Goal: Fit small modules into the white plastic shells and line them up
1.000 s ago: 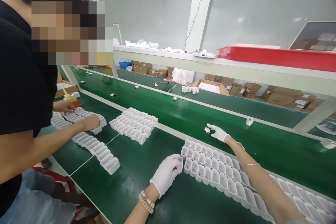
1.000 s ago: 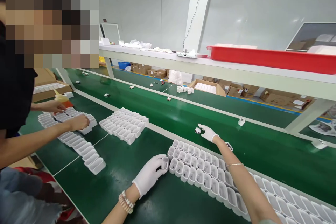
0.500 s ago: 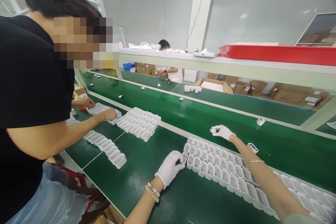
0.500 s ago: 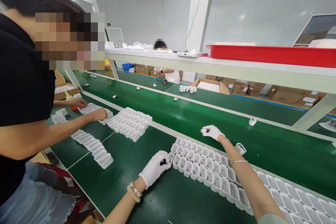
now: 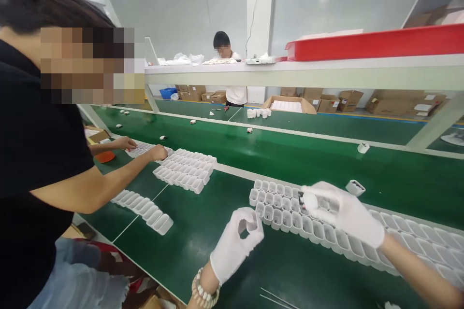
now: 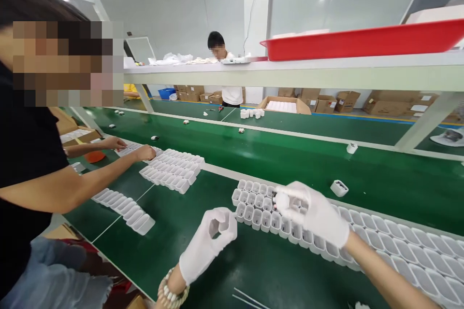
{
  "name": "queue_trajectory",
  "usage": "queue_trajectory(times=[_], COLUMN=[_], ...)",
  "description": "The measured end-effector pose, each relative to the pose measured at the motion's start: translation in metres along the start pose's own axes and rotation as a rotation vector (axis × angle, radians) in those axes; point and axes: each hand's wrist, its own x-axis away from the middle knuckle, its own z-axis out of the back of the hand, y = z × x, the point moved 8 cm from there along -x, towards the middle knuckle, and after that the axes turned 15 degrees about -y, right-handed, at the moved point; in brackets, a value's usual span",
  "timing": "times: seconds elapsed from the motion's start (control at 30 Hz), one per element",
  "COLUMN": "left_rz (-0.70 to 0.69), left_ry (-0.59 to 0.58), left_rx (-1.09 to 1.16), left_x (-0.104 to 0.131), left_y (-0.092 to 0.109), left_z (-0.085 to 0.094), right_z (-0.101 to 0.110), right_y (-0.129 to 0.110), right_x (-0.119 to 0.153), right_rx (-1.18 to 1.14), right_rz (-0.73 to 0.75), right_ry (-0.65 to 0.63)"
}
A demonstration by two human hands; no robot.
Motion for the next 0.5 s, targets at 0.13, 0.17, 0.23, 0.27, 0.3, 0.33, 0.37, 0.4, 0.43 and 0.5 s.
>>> queue_trajectory(times=[0.13, 0.17, 0.23, 0.27, 0.3, 0.33, 0.37, 0.4, 0.43, 0.5], left_rz=[-0.202, -0.241, -0.256, -0.246, -0.231, -0.225, -0.233, -0.250, -0.261, -0.269], left_ry=[-0.101, -0.106, -0.083, -0.069, -0.061, -0.064, -0.074, -0.089, -0.099, -0.097], left_rx=[-0.157, -0.208, -0.282, -0.300, -0.307, -0.305, -0.298, -0.290, -0.285, -0.283], left_x=[-0.011, -0.014, -0.020, -0.022, -0.023, -0.024, -0.024, -0.023, -0.022, -0.021], left_y=[0.039, 0.045, 0.049, 0.048, 0.046, 0.044, 0.043, 0.042, 0.042, 0.041], left_z=[-0.038, -0.045, -0.051, -0.053, -0.054, -0.055, -0.057, -0.058, -0.060, -0.060], right_z=[-0.019, -0.025, -0.033, -0.037, -0.039, -0.041, -0.041, -0.042, -0.042, -0.044], right_y=[-0.032, -0.033, -0.027, -0.025, -0.024, -0.026, -0.029, -0.033, -0.037, -0.043], right_x=[0.053, 0.060, 0.069, 0.072, 0.073, 0.073, 0.072, 0.072, 0.071, 0.068], right_rx=[0.104, 0.075, -0.018, -0.060, -0.084, -0.089, -0.076, -0.052, -0.025, 0.027], right_rz=[0.062, 0.047, -0.021, -0.047, -0.054, -0.040, -0.010, 0.021, 0.050, 0.072], right_ry=[0.096, 0.106, 0.112, 0.113, 0.114, 0.112, 0.111, 0.106, 0.099, 0.068])
